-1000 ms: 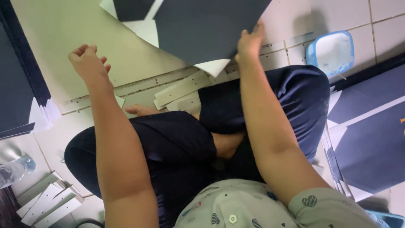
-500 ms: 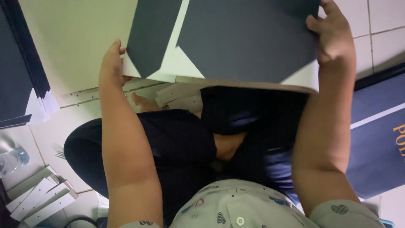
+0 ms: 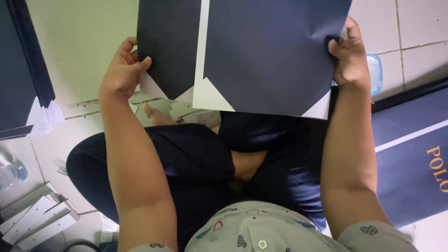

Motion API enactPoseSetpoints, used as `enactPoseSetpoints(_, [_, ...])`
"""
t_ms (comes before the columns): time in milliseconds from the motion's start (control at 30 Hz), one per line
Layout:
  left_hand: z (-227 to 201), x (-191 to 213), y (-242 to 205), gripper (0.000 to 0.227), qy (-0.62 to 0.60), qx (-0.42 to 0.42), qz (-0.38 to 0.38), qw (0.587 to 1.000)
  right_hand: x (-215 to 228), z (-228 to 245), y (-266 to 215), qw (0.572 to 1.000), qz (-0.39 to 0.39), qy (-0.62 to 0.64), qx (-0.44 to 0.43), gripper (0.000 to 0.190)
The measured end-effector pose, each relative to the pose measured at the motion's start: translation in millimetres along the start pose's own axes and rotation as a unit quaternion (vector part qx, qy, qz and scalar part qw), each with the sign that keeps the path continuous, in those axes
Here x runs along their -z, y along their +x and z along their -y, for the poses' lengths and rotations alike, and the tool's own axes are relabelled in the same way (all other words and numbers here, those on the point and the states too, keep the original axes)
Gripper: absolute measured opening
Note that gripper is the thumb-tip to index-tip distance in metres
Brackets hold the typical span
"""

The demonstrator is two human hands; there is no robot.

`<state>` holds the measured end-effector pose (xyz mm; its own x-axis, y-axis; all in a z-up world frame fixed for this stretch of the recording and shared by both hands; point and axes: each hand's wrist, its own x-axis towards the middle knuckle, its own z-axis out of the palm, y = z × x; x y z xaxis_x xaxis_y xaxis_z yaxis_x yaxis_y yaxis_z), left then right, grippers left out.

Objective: Applying glue to small white strips and attaching them to a larger board

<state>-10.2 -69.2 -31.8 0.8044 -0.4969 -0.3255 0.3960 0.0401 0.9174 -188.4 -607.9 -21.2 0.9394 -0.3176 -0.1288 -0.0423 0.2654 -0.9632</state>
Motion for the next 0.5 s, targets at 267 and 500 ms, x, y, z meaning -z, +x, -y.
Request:
enactPoseSetpoints(267, [-17, -5, -16, 0.039, 0.060, -0.072, 0.007, 0.996, 3, -6, 8, 0.993, -0.046, -0.058, 0.091, 0.055])
enactPoseSetpoints(500, [-21, -10, -18, 0.058, 0.058, -0.074, 0.039, 0.995, 14, -14, 10, 0.992, -0.006, -0.015, 0.126, 0.054])
